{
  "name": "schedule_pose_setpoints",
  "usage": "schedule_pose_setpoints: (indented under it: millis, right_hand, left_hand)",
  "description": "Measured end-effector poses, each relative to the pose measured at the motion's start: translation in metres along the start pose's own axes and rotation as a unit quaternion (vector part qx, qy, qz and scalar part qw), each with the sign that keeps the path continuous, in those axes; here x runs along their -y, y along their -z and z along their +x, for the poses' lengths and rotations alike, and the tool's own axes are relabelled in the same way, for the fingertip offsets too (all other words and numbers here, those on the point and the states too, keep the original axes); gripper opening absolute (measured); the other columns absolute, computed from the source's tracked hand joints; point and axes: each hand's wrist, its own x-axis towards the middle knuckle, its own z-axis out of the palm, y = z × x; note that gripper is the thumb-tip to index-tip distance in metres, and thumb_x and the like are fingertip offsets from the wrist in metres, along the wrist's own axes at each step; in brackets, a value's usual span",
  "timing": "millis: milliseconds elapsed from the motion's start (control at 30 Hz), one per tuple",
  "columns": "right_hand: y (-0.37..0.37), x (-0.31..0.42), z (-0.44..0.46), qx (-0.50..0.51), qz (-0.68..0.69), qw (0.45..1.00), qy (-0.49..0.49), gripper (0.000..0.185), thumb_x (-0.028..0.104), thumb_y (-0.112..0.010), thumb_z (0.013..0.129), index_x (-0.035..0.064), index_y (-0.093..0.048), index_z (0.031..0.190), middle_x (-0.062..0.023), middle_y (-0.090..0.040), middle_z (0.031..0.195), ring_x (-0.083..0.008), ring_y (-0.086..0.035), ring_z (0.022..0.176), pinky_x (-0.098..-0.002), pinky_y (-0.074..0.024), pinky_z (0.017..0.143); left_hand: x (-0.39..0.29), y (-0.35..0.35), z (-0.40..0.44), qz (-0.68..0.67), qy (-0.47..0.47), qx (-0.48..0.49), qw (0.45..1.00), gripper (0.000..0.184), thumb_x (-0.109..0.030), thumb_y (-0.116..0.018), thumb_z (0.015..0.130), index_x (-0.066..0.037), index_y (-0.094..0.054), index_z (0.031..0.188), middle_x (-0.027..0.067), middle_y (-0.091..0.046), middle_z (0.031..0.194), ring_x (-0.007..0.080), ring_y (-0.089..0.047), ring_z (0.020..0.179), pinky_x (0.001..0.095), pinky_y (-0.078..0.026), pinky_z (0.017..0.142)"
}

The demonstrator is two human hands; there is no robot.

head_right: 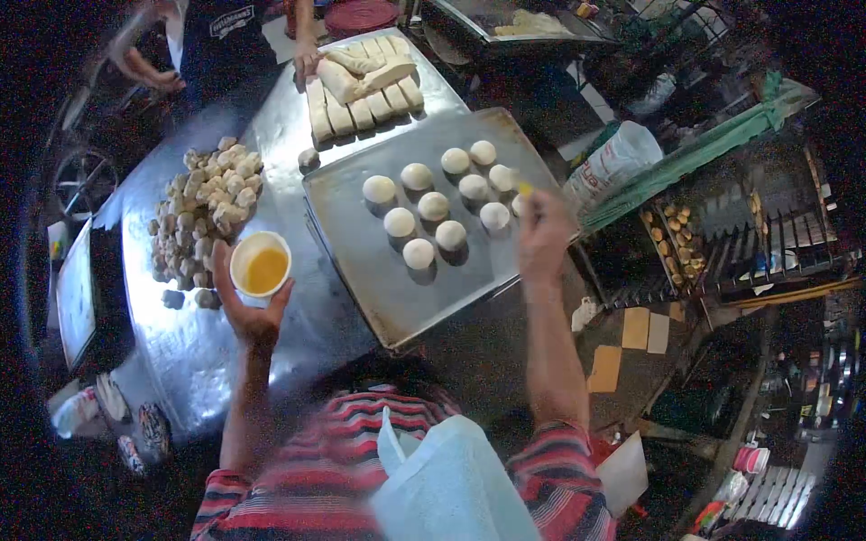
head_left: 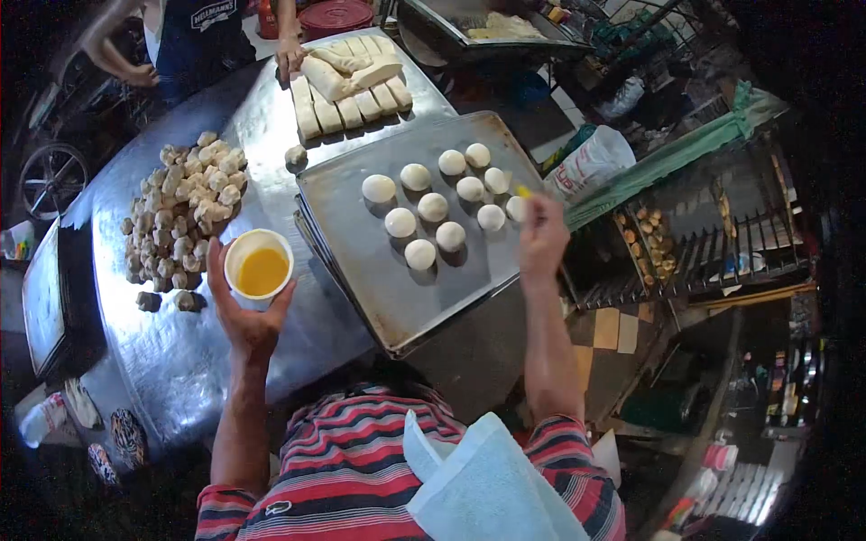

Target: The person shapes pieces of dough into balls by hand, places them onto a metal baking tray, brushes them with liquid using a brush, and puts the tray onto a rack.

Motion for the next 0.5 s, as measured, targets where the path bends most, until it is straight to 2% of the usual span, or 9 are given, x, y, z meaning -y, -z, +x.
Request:
schedule_pose_setpoints:
  millis: [33, 67, 100, 167, 267, 300, 367, 433, 500]
  right_hand:
    - [-0.004, 0.017, -0.008, 0.044, -0.021, 0.995, 0.082, 0.012, 0.014, -0.067, 0.102, 0.0032, -0.067, 0.109, -0.0155, -0.070, 0.099, -0.0296, -0.068, 0.085, -0.0400, -0.0553, 0.078]
    - [-0.007, 0.037, -0.024, 0.103, 0.112, 0.988, 0.025, 0.012, 0.012, -0.068, 0.101, 0.0036, -0.067, 0.110, -0.0158, -0.069, 0.102, -0.0308, -0.068, 0.090, -0.0408, -0.0551, 0.080]
    - [-0.008, 0.058, -0.038, 0.159, 0.244, 0.956, -0.026, 0.013, 0.011, -0.068, 0.100, 0.0039, -0.067, 0.111, -0.0162, -0.068, 0.105, -0.0320, -0.067, 0.094, -0.0416, -0.0548, 0.083]
    - [0.009, 0.100, -0.047, 0.200, 0.301, 0.932, 0.019, 0.014, 0.011, -0.070, 0.100, 0.0042, -0.068, 0.111, -0.0126, -0.068, 0.095, -0.0263, -0.068, 0.086, -0.0390, -0.0550, 0.078]
    - [0.035, 0.091, -0.043, 0.285, 0.349, 0.873, -0.186, 0.013, 0.014, -0.069, 0.102, 0.0030, -0.068, 0.110, -0.0086, -0.069, 0.087, -0.0185, -0.066, 0.078, -0.0347, -0.0540, 0.072]
    - [0.049, 0.070, -0.029, 0.283, 0.329, 0.868, -0.241, 0.018, 0.018, -0.064, 0.108, 0.0004, -0.069, 0.109, -0.0026, -0.065, 0.087, -0.0084, -0.061, 0.081, -0.0287, -0.0516, 0.069]
    - [0.072, 0.022, -0.003, 0.173, 0.256, 0.907, -0.285, 0.022, 0.021, -0.064, 0.108, -0.0001, -0.069, 0.111, -0.0046, -0.067, 0.088, -0.0111, -0.062, 0.080, -0.0293, -0.0516, 0.071]
    - [0.081, -0.017, 0.006, -0.027, 0.132, 0.978, -0.162, 0.020, 0.020, -0.065, 0.107, -0.0003, -0.068, 0.110, -0.0070, -0.069, 0.089, -0.0148, -0.063, 0.078, -0.0308, -0.0526, 0.072]
    - [0.073, -0.025, -0.008, 0.014, 0.069, 0.994, -0.078, 0.015, 0.016, -0.065, 0.105, 0.0015, -0.068, 0.109, -0.0112, -0.069, 0.090, -0.0231, -0.067, 0.078, -0.0365, -0.0542, 0.072]
  left_hand:
    - [-0.008, -0.001, -0.006, 0.011, 0.007, -0.004, 1.000, 0.120, -0.005, -0.096, 0.067, -0.003, -0.025, 0.164, 0.0196, -0.052, 0.149, 0.0330, -0.055, 0.136, 0.0448, -0.044, 0.117]
    - [-0.014, -0.003, -0.011, 0.021, 0.013, -0.009, 1.000, 0.119, -0.005, -0.096, 0.068, -0.003, -0.026, 0.164, 0.0194, -0.052, 0.149, 0.0326, -0.054, 0.136, 0.0446, -0.044, 0.116]
    - [-0.019, -0.008, -0.015, 0.010, 0.024, -0.014, 1.000, 0.119, -0.006, -0.096, 0.069, -0.003, -0.025, 0.164, 0.0195, -0.051, 0.149, 0.0327, -0.055, 0.136, 0.0447, -0.045, 0.116]
    - [-0.027, -0.013, -0.030, -0.011, 0.053, -0.020, 0.998, 0.118, -0.007, -0.095, 0.070, -0.004, -0.024, 0.165, 0.0196, -0.050, 0.150, 0.0328, -0.055, 0.135, 0.0449, -0.045, 0.116]
    - [-0.038, -0.020, -0.046, 0.036, -0.001, -0.037, 0.999, 0.119, -0.009, -0.095, 0.072, -0.005, -0.021, 0.165, 0.0208, -0.048, 0.151, 0.0335, -0.055, 0.134, 0.0452, -0.045, 0.116]
    - [-0.042, -0.020, -0.052, 0.050, -0.008, -0.040, 0.998, 0.120, -0.010, -0.095, 0.072, -0.005, -0.020, 0.166, 0.0211, -0.048, 0.151, 0.0335, -0.055, 0.134, 0.0451, -0.045, 0.116]
    - [-0.047, -0.016, -0.064, 0.078, -0.020, -0.050, 0.996, 0.121, -0.012, -0.096, 0.073, -0.005, -0.019, 0.166, 0.0215, -0.047, 0.151, 0.0335, -0.056, 0.134, 0.0449, -0.046, 0.116]
    - [-0.053, -0.013, -0.070, 0.046, -0.006, -0.062, 0.997, 0.121, -0.015, -0.096, 0.073, -0.004, -0.019, 0.165, 0.0212, -0.046, 0.152, 0.0333, -0.054, 0.135, 0.0449, -0.045, 0.117]
    - [-0.062, -0.004, -0.075, 0.052, 0.009, -0.065, 0.997, 0.119, -0.020, -0.097, 0.075, -0.004, -0.020, 0.165, 0.0211, -0.045, 0.153, 0.0332, -0.052, 0.138, 0.0454, -0.044, 0.118]
